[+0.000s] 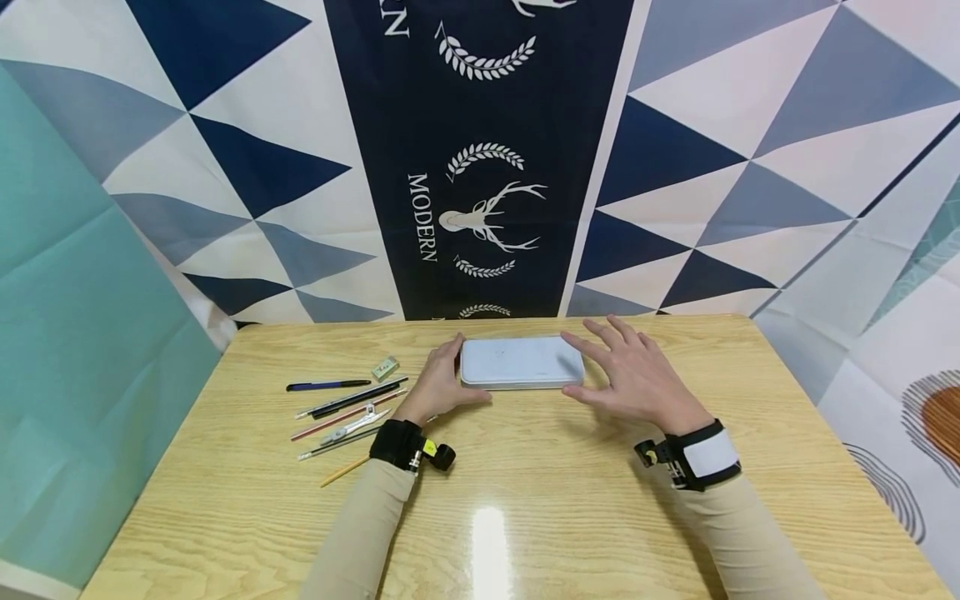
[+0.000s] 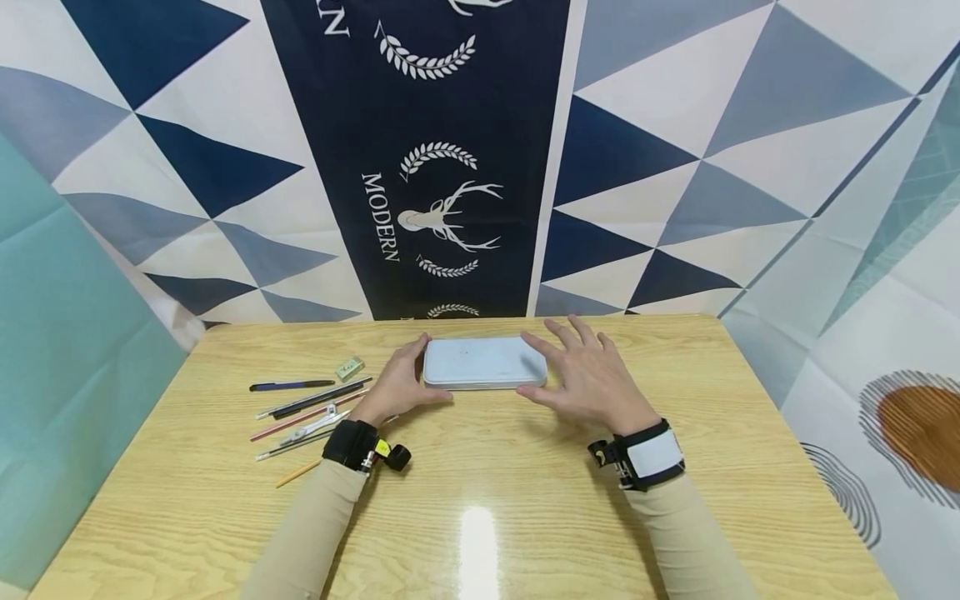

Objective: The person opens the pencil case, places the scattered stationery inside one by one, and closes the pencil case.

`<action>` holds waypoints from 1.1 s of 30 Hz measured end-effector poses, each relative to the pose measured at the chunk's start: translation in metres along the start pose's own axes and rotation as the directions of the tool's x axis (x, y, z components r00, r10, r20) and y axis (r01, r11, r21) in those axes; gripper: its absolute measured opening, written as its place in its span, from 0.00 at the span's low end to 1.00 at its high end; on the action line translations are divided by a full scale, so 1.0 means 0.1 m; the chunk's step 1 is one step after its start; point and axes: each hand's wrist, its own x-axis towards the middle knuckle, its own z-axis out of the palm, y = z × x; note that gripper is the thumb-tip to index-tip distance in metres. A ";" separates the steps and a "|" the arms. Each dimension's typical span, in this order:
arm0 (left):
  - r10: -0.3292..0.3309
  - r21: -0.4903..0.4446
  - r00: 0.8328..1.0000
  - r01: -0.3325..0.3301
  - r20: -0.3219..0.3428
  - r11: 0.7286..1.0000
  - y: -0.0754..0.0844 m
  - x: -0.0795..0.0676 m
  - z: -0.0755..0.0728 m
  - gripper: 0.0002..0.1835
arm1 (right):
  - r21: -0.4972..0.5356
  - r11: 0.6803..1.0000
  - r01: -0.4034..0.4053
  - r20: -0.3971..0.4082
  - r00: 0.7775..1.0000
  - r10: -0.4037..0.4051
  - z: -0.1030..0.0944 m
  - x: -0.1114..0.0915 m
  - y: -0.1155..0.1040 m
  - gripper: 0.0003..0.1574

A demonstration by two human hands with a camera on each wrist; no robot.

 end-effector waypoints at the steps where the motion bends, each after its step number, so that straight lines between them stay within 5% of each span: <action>1: -0.003 0.009 1.000 0.003 -0.003 1.000 0.00 0.01 0.01 0.69 | 0.000 1.000 0.001 -0.001 1.000 -0.001 0.00 0.00 0.00 0.52; 27: 0.037 0.081 0.996 -0.031 -0.081 0.996 -0.08 0.08 0.08 0.59 | -0.004 1.000 0.016 -0.002 1.000 -0.016 -0.07 0.02 -0.09 0.54; 33: 0.040 0.087 0.997 -0.034 -0.073 0.996 -0.11 0.09 0.09 0.59 | -0.014 0.998 0.056 -0.031 0.998 -0.057 -0.23 0.11 -0.14 0.56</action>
